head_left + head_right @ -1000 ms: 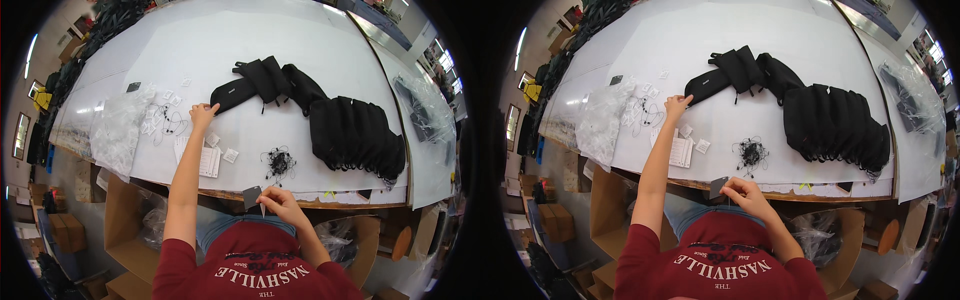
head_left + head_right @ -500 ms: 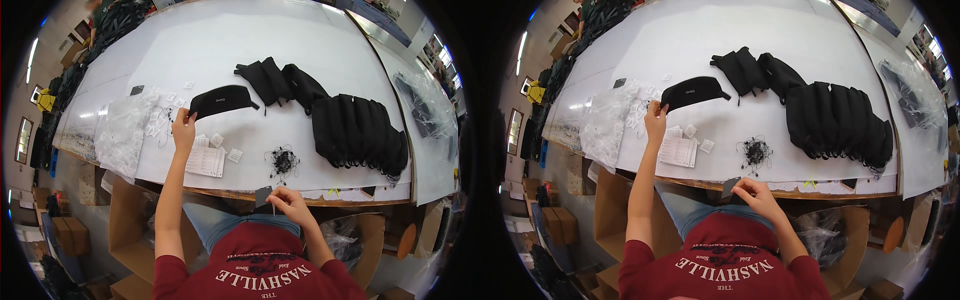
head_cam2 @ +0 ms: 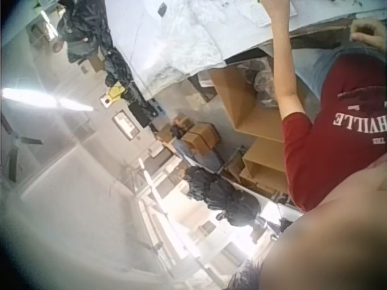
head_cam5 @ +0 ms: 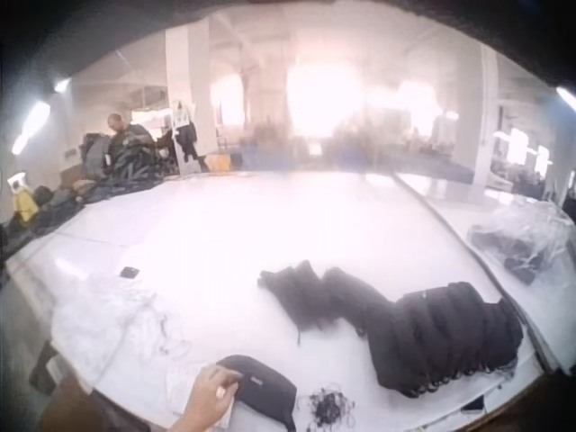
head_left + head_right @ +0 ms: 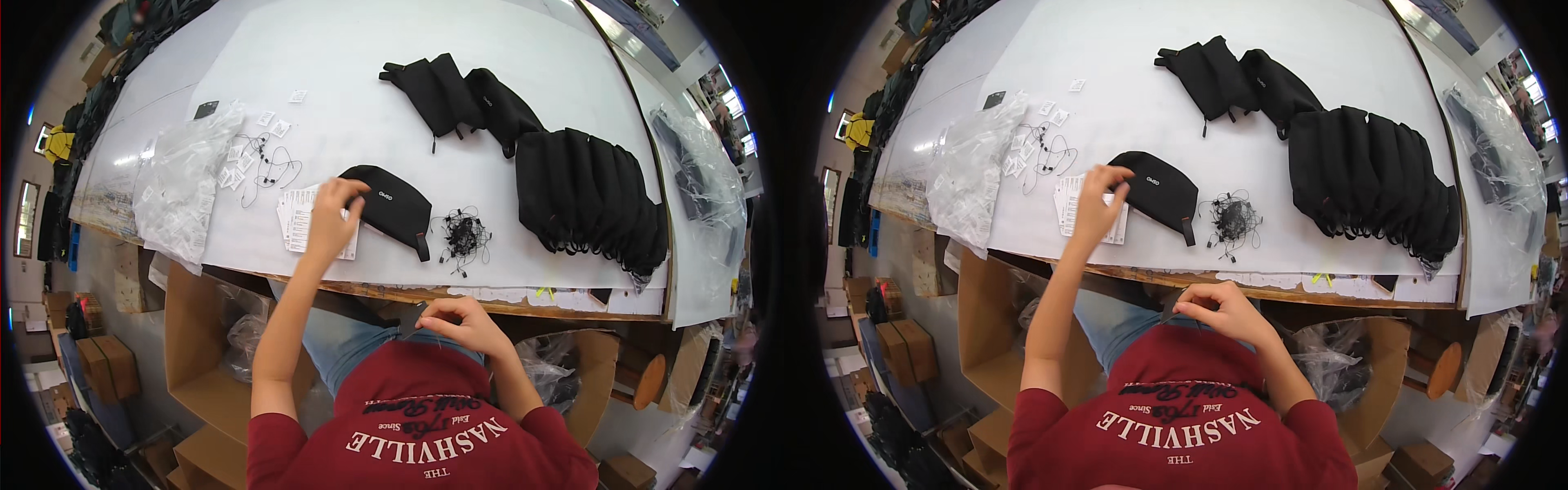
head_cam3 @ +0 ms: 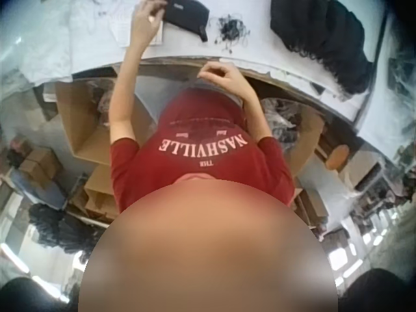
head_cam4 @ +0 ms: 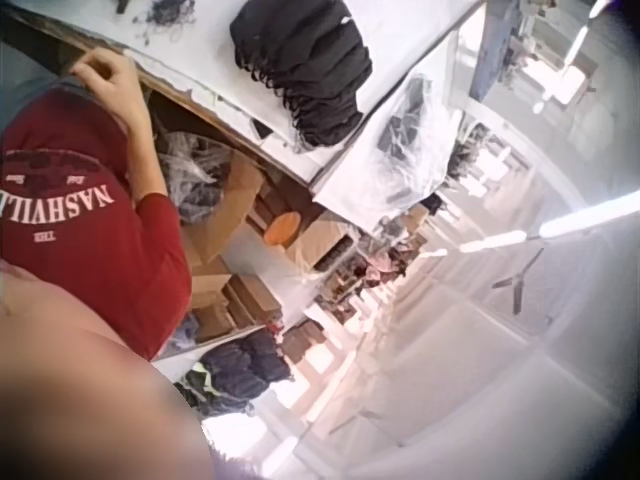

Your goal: Packing instruction manuals and small accessories into black zippered pouches.

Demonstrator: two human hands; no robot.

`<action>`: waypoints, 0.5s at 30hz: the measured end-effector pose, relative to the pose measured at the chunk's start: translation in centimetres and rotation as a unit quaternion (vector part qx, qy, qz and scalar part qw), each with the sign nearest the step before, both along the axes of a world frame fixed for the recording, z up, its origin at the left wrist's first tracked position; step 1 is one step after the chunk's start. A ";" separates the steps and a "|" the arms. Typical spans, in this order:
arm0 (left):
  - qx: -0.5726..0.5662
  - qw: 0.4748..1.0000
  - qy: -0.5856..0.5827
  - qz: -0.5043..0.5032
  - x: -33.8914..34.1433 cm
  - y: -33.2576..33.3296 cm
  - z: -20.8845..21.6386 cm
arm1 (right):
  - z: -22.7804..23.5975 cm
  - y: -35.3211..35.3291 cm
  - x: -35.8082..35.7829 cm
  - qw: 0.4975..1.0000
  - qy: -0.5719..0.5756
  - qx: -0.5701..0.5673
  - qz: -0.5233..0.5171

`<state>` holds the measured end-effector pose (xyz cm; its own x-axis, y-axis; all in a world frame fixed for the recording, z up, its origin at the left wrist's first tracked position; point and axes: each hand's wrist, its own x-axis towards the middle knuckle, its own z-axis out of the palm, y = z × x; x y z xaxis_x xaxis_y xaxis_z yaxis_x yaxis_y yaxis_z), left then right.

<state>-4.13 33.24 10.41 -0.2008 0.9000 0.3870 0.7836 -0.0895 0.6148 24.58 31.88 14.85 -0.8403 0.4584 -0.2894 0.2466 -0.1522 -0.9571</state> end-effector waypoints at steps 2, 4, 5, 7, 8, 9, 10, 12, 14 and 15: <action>-0.050 0.996 0.009 -0.078 3.5 -1.6 -0.5 | -0.1 0.1 -0.1 1.000 -0.019 -0.002 -0.016; -0.072 0.992 0.028 -0.099 6.9 -2.9 -1.0 | 0.1 0.3 -0.4 0.999 -0.026 -0.024 -0.022; -0.043 0.996 0.038 -0.074 8.4 -3.5 -1.5 | 0.2 0.3 -0.5 0.998 -0.032 -0.044 -0.031; -0.014 0.998 0.048 -0.047 10.0 -4.5 -2.7 | 0.3 0.2 -0.8 0.998 -0.033 -0.051 -0.032; 0.003 0.999 0.029 -0.014 10.3 -4.9 -3.3 | 0.4 0.2 -1.0 0.997 -0.032 -0.057 -0.035; 0.020 1.000 0.010 0.018 10.6 -5.4 -3.9 | 0.5 0.1 -1.2 0.997 -0.034 -0.057 -0.033; 0.039 0.998 -0.017 0.039 10.9 -5.9 -3.8 | 0.6 0.0 -1.3 0.995 -0.035 -0.063 -0.064; 0.053 0.992 -0.086 0.071 11.2 -7.0 -3.8 | 1.0 -0.1 -1.4 0.992 -0.041 -0.072 -0.094; 0.063 0.973 -0.193 0.112 11.0 -8.1 -2.6 | 1.4 -0.2 -1.6 0.982 -0.072 0.018 -0.173; 0.057 0.972 -0.196 0.115 11.0 -8.5 -2.2 | 1.2 -0.1 -1.7 0.982 -0.077 0.013 -0.171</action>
<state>6.83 24.75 8.25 -0.5444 0.7690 0.3351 0.4986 -0.0246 0.8665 22.87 31.81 16.10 -0.5829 0.7154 -0.3852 0.3271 -0.2274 -0.9172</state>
